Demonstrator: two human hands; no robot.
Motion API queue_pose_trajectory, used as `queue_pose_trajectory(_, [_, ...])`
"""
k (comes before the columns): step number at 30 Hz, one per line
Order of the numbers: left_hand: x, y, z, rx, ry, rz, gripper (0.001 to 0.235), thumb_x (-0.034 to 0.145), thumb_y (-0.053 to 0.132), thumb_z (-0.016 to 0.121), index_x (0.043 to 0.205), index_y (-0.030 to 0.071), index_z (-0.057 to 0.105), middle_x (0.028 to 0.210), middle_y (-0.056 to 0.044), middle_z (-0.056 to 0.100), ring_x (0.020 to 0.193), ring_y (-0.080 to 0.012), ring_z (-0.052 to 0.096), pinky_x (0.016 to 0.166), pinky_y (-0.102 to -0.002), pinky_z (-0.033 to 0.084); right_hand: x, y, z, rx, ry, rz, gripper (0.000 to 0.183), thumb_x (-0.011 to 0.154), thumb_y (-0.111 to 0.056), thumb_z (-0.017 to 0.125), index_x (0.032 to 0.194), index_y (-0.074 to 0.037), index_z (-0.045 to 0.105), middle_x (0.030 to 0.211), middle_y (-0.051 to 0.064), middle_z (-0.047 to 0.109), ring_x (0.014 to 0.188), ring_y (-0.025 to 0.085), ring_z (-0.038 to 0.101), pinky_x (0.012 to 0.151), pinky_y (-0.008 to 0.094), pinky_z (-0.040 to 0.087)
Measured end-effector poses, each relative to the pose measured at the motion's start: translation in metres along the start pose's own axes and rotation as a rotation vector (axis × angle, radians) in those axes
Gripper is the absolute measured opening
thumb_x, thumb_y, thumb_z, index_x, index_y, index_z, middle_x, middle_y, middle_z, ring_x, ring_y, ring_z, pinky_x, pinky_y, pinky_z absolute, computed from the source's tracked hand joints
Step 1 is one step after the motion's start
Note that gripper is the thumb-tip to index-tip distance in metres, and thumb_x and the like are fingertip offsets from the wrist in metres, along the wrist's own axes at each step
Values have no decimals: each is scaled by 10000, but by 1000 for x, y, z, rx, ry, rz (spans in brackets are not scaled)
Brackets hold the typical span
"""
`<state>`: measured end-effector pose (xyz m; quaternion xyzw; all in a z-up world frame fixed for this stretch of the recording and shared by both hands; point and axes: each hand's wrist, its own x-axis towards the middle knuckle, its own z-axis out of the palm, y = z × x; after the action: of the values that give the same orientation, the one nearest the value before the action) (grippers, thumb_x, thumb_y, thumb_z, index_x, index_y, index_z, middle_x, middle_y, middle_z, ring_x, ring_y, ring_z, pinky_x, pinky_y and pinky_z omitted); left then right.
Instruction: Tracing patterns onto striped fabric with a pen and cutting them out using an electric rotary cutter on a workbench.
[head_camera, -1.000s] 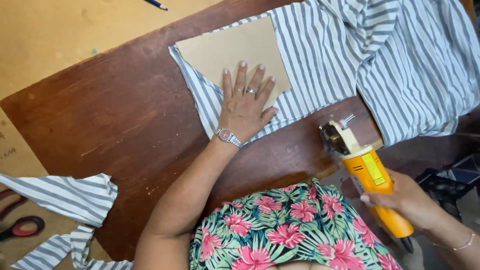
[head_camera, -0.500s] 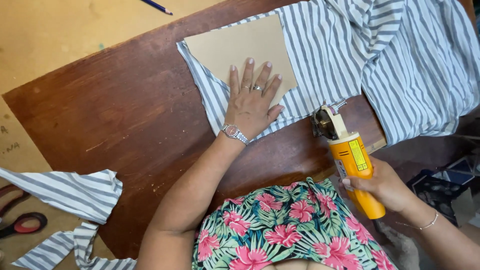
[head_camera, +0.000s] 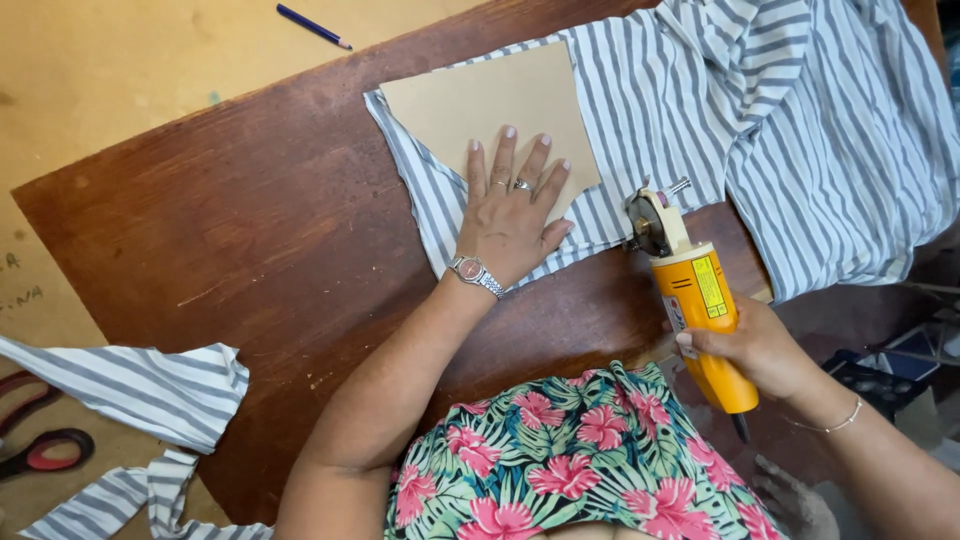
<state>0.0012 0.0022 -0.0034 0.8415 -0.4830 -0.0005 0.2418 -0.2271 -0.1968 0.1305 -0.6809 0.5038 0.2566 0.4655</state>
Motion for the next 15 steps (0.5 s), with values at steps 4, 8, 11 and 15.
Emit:
queue_pose_trajectory(4, [0,1,1,18,2,-9,655,992,547,566,1529,181,482,1636,-124,358,1519,-489,192,1205,-730,75,14,-5,-7,-45,-41,-27,463,743,-197,763,1160,-29,651,977,214,794,819,366,763,728,474,627])
queue_pose_trajectory(8, [1,1,-1,8,-34,-20,657,1003,555,512,1542,186,451,1643,-128,343,1526,-485,171,1210,-718,49,27,-15,-9,27,-68,-61,455,749,-190,762,1145,-1,644,955,241,789,806,377,755,705,490,618])
queue_pose_trajectory(11, [0,1,-1,24,-14,-15,655,1006,560,508,1540,184,464,1642,-121,342,1521,-490,169,1205,-735,71,40,-22,-10,122,-108,-138,496,716,-163,775,1150,28,631,925,262,762,784,382,738,693,503,611])
queue_pose_trajectory(15, [1,1,-2,28,-53,-30,653,1005,565,481,1544,198,445,1650,-111,325,1531,-470,160,1207,-727,46,47,-46,-9,60,-73,-123,493,737,-166,757,1175,24,632,999,244,752,842,387,727,763,502,596])
